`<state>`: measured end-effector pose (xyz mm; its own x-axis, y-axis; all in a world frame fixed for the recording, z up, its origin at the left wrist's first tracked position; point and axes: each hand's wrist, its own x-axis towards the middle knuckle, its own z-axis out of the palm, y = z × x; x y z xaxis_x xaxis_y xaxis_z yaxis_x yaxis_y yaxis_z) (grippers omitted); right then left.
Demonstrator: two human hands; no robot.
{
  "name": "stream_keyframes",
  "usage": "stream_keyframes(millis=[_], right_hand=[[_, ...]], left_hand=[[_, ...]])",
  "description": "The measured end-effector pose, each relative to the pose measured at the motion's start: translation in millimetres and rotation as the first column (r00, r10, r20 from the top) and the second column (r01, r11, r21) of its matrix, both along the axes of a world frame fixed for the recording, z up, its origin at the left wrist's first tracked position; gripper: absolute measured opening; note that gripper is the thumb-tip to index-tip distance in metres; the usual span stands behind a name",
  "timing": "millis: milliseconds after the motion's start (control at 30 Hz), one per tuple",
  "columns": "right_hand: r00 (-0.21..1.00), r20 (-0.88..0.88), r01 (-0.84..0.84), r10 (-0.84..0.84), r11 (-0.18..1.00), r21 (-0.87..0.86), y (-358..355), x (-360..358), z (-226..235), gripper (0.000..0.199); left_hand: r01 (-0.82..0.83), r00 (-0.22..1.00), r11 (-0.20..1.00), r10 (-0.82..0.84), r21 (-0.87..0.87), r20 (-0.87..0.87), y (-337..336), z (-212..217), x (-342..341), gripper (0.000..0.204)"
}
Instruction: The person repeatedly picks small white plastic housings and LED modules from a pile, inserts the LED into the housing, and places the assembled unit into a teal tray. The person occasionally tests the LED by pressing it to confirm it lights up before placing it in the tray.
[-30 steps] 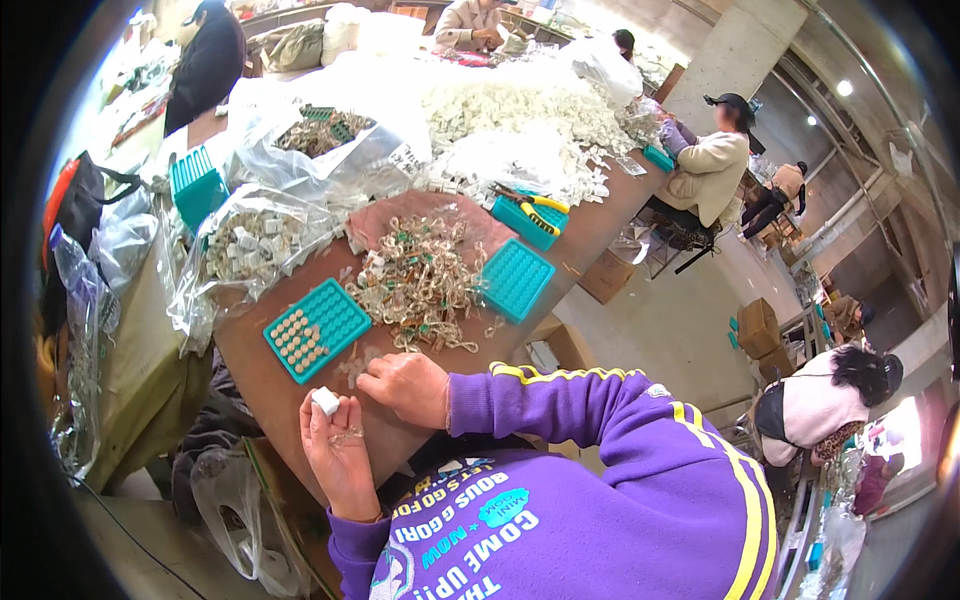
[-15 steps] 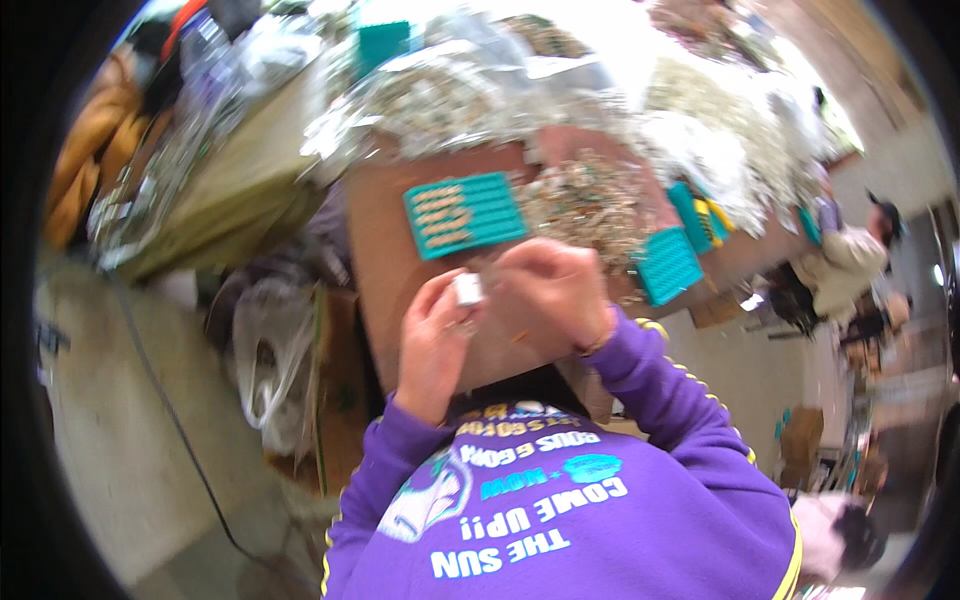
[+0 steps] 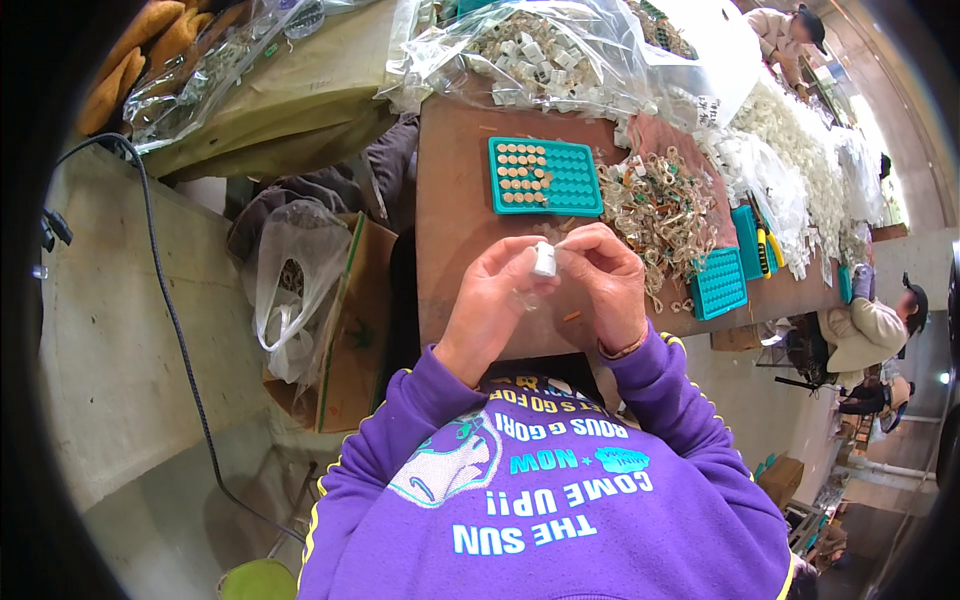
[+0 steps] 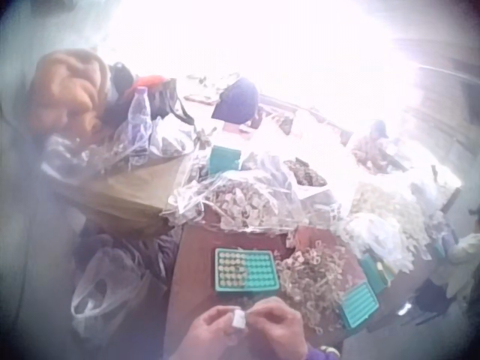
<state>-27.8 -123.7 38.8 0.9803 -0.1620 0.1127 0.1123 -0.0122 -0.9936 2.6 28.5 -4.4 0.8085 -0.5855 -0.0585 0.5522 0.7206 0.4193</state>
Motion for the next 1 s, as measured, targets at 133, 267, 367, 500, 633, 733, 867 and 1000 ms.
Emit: stream_keyframes(millis=[133,267,367,500,633,733,867,1000], right_hand=[[0.999,0.046,0.025,-0.022,0.998,-0.064,1,0,-2,0.008],[0.995,0.048,-0.083,0.085,0.996,-0.04,-6,4,-1,0.009],[0.993,-0.011,-0.121,0.121,0.991,0.059,-7,4,2,0.008],[0.996,-0.068,-0.048,0.051,0.998,0.032,-4,2,9,0.007],[0.985,0.149,-0.017,0.084,0.915,-0.403,-8,8,18,0.009],[0.972,0.221,0.048,0.085,0.843,-0.536,-5,9,20,0.01],[0.955,0.288,0.132,0.073,0.764,-0.632,2,6,18,0.011],[0.941,0.333,0.18,0.064,0.738,-0.65,7,5,16,0.012]], left_hand=[[0.001,1.0,1.0,-0.001,0.018,0.003,1,1,-1,0.024],[-0.007,1.0,0.999,0.007,0.048,0.008,0,2,-1,0.025],[-0.024,0.999,0.998,0.022,0.064,0.031,-1,2,-1,0.024],[-0.037,0.999,0.995,0.036,0.093,0.01,0,4,-1,0.024],[-0.073,0.997,0.992,0.074,0.1,-0.005,-2,7,-2,0.024],[-0.08,0.996,0.993,0.082,0.084,-0.018,-2,7,-2,0.024],[-0.075,0.997,0.993,0.078,0.088,-0.025,-1,6,-1,0.024],[-0.069,0.997,0.993,0.071,0.1,-0.018,-2,5,-1,0.024]])
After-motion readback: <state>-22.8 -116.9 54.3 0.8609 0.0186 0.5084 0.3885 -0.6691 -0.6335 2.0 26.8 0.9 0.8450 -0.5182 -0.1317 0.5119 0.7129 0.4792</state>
